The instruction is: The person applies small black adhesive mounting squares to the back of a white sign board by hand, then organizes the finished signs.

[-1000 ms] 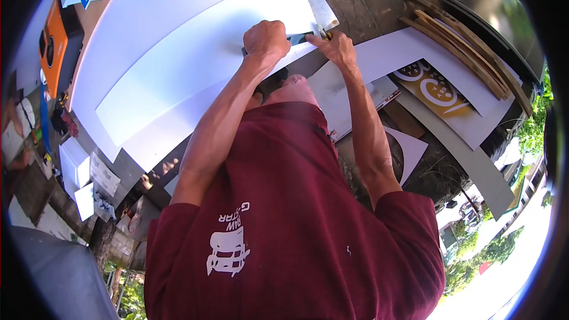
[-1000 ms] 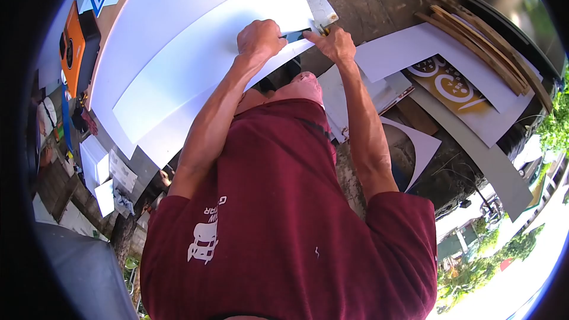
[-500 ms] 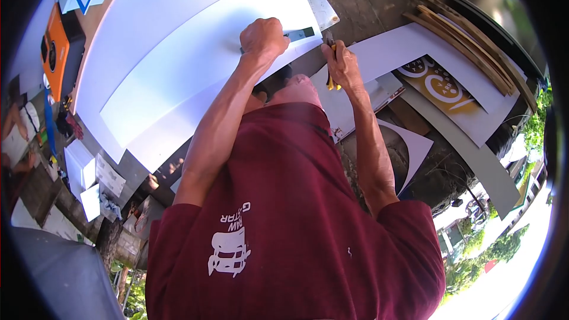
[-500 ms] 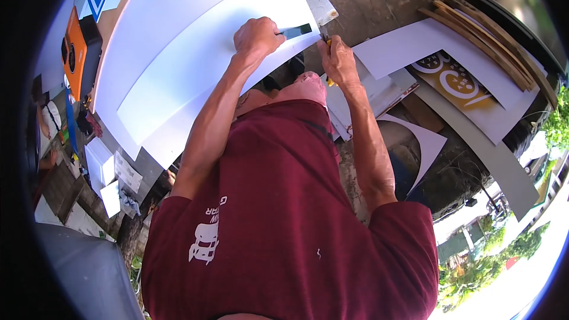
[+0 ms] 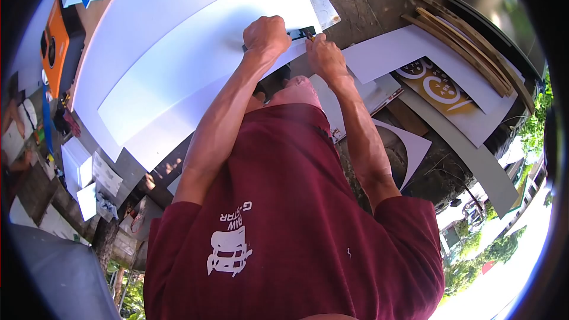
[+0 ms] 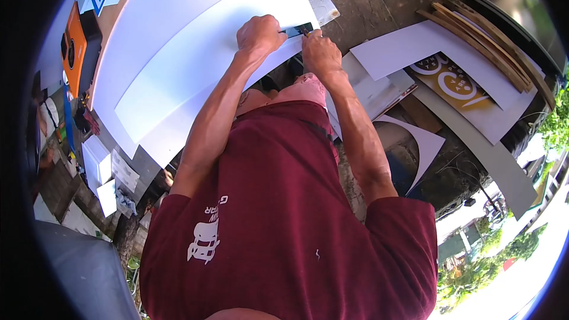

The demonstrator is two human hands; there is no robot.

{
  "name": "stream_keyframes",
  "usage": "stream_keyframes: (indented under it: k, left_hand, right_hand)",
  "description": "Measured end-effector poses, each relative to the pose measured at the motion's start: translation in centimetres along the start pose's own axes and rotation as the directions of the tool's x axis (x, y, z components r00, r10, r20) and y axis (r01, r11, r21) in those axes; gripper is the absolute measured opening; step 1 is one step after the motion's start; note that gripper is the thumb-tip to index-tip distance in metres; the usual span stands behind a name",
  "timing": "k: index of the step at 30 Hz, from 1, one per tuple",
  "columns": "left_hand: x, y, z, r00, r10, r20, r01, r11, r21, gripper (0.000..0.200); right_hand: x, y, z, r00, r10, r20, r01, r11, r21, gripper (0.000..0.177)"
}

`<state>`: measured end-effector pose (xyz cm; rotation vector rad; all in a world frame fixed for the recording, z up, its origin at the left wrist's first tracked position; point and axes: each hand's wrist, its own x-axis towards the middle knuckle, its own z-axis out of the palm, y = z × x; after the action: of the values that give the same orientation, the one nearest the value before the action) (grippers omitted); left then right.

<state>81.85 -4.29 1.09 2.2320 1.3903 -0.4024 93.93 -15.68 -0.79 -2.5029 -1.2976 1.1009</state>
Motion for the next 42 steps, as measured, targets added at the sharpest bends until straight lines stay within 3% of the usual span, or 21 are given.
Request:
stream_keyframes:
  k: [11, 14, 17, 18, 21, 22, 24, 26, 29, 31, 33, 36, 37, 39, 42]
  left_hand:
    - [-0.2, 0.3, -1.0, 0.997, -0.038, 0.066, 0.042, 0.997, -0.061, 0.022]
    - [0.0, -0.1, -0.9, 0.998, -0.015, 0.058, 0.019, 0.998, -0.066, 0.019]
    - [-0.2, -0.7, -2.1, 0.994, -0.034, 0.102, 0.044, 0.995, -0.095, 0.019]
    - [-0.5, -1.2, -2.7, 0.995, -0.023, 0.100, 0.036, 0.991, -0.127, 0.020]
    - [-1.3, -3.2, -4.2, 0.997, 0.022, 0.076, -0.005, 0.974, -0.227, 0.026]
    - [-1.5, -4.3, -4.1, 0.997, 0.033, 0.064, -0.015, 0.963, -0.268, 0.029]
    - [-2.2, -6.6, -4.3, 0.996, 0.067, 0.059, -0.042, 0.936, -0.350, 0.033]
    - [-3.9, -8.2, -4.7, 1.000, 0.009, 0.022, 0.003, 0.871, -0.491, 0.031]
    - [-6.2, -10.7, -4.7, 0.998, -0.062, -0.027, 0.033, 0.792, -0.610, 0.029]
    - [-7.3, -12.4, -4.3, 0.993, -0.069, -0.096, -0.008, 0.770, -0.638, 0.030]
    - [-7.9, -13.4, -3.8, 0.990, -0.064, -0.123, -0.037, 0.736, -0.676, 0.028]
    - [-9.0, -14.6, -3.8, 0.991, -0.067, -0.114, -0.028, 0.733, -0.680, 0.027]
    - [-8.8, -14.8, -4.0, 0.992, -0.063, -0.107, -0.026, 0.738, -0.674, 0.027]
    - [-9.0, -15.5, -4.1, 0.994, -0.047, -0.100, -0.034, 0.726, -0.687, 0.026]
    - [-8.9, -17.1, -4.4, 0.993, -0.014, -0.120, -0.070, 0.740, -0.669, 0.026]
  right_hand:
    - [-1.2, -0.4, 0.3, 0.999, 0.029, 0.027, -0.028, 0.998, -0.049, 0.045]
    - [-2.8, 1.5, 0.4, 0.995, 0.030, 0.090, -0.013, 0.983, -0.181, 0.044]
    - [-3.4, 1.7, -1.1, 0.997, 0.071, -0.023, -0.071, 0.997, 0.039, 0.047]
    - [-2.5, 2.6, -1.0, 0.996, 0.075, -0.049, -0.064, 0.980, 0.190, 0.057]
    - [0.0, 2.0, -1.3, 0.977, 0.140, -0.164, -0.107, 0.975, 0.194, 0.073]
    - [1.0, 1.5, -1.0, 0.954, 0.169, -0.249, -0.140, 0.982, 0.130, 0.090]
    - [2.2, 0.7, -1.2, 0.959, 0.168, -0.229, -0.165, 0.986, 0.029, 0.095]
    - [2.8, -0.1, -1.0, 0.957, 0.173, -0.234, -0.182, 0.983, -0.017, 0.100]
    - [3.0, -0.1, -0.9, 0.960, 0.142, -0.242, -0.155, 0.987, -0.037, 0.098]
    - [2.5, -0.8, -1.1, 0.935, 0.113, -0.335, -0.110, 0.994, 0.026, 0.076]
    - [1.8, -2.1, -1.5, 0.945, 0.112, -0.306, -0.037, 0.970, 0.241, 0.052]
    - [0.8, -4.9, -0.4, 0.980, -0.160, -0.119, 0.198, 0.717, 0.669, 0.042]
    - [-0.1, -7.0, -0.5, 0.982, -0.185, -0.036, 0.154, 0.678, 0.719, 0.034]
    - [-1.2, -9.9, -0.2, 0.957, -0.284, 0.050, 0.151, 0.641, 0.753, 0.035]
    - [-1.4, -12.8, 1.7, 0.958, -0.288, -0.010, 0.216, 0.695, 0.686, 0.030]
